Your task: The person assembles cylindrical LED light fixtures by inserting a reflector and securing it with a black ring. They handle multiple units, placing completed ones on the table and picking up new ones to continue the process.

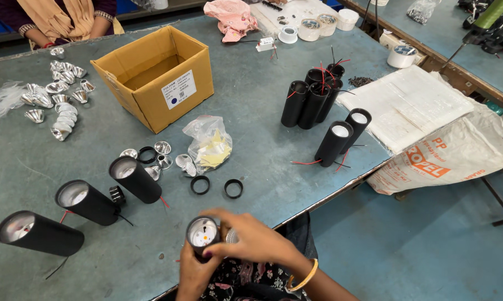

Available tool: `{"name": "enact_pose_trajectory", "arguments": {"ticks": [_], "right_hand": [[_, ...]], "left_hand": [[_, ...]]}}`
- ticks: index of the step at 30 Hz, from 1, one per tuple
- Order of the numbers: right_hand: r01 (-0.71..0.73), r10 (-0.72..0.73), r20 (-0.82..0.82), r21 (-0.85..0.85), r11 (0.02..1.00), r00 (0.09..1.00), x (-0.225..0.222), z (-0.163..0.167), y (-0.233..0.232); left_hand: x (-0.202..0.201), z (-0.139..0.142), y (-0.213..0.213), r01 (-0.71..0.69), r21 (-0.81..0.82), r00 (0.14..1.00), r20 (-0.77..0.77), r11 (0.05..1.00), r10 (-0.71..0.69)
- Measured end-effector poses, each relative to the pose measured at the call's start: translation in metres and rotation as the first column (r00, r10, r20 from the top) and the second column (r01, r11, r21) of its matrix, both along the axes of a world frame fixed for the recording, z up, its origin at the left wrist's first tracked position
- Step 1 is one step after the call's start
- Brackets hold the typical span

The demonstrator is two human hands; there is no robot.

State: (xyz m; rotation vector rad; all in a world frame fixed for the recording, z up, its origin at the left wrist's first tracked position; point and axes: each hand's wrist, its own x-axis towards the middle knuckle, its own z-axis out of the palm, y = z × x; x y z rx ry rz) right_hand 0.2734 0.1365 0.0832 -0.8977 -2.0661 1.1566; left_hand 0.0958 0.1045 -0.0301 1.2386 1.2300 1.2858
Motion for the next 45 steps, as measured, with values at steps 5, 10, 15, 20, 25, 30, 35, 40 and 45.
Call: {"name": "enact_pose_trajectory", "arguments": {"ticks": [5, 10, 15, 20, 25, 30, 35, 40, 45], "right_hand": [[0.019, -0.301, -0.336, -0.639, 0.769, 0.892, 0.023, -0.04, 0.023], [-0.14, -0.405, -0.549, -0.702, 0.699, 0.731, 0.053, -0.06, 0.029], [-0.134, -0.456, -0.528, -0.745, 0.654, 0.716, 0.061, -0.065, 0.021], [-0.116, -0.487, -0.533, -0.748, 0.653, 0.692, 0.062, -0.063, 0.02], [0.372, -0.497, -0.165, -0.476, 0.797, 0.852, 0.053, -0.063, 0.022], [0.541, -0.612, 0.106, 0.367, 0.757, 0.784, 0.04, -0.077, 0.027], [0.484, -0.569, 0.189, 0.355, 0.8, 0.801, 0.047, -0.088, 0.027], [0.439, -0.445, 0.151, 0.075, 0.896, 0.883, 0.069, -0.078, 0.032], [0.448, -0.448, 0.191, 0.049, 0.893, 0.873, 0.077, -0.072, 0.034]], "left_hand": [[0.008, -0.021, -0.011, -0.083, 0.063, 0.996, -0.013, 0.995, 0.084], [0.014, -0.021, -0.017, -0.114, 0.072, 0.992, 0.07, 0.991, 0.109], [0.015, -0.022, -0.018, -0.137, 0.13, 0.989, -0.037, 0.982, 0.143], [0.016, -0.024, -0.02, -0.13, 0.164, 0.99, -0.032, 0.978, 0.137], [0.016, -0.024, -0.02, -0.132, 0.208, 0.988, -0.053, 0.969, 0.146], [0.015, -0.023, -0.02, -0.134, 0.146, 0.989, -0.04, 0.98, 0.141], [0.012, -0.018, -0.021, -0.099, 0.179, 0.992, -0.056, 0.979, 0.11], [0.011, -0.011, -0.02, -0.084, 0.242, 0.991, -0.084, 0.967, 0.107], [0.01, -0.005, -0.019, -0.062, 0.237, 0.992, -0.094, 0.97, 0.086]]}}
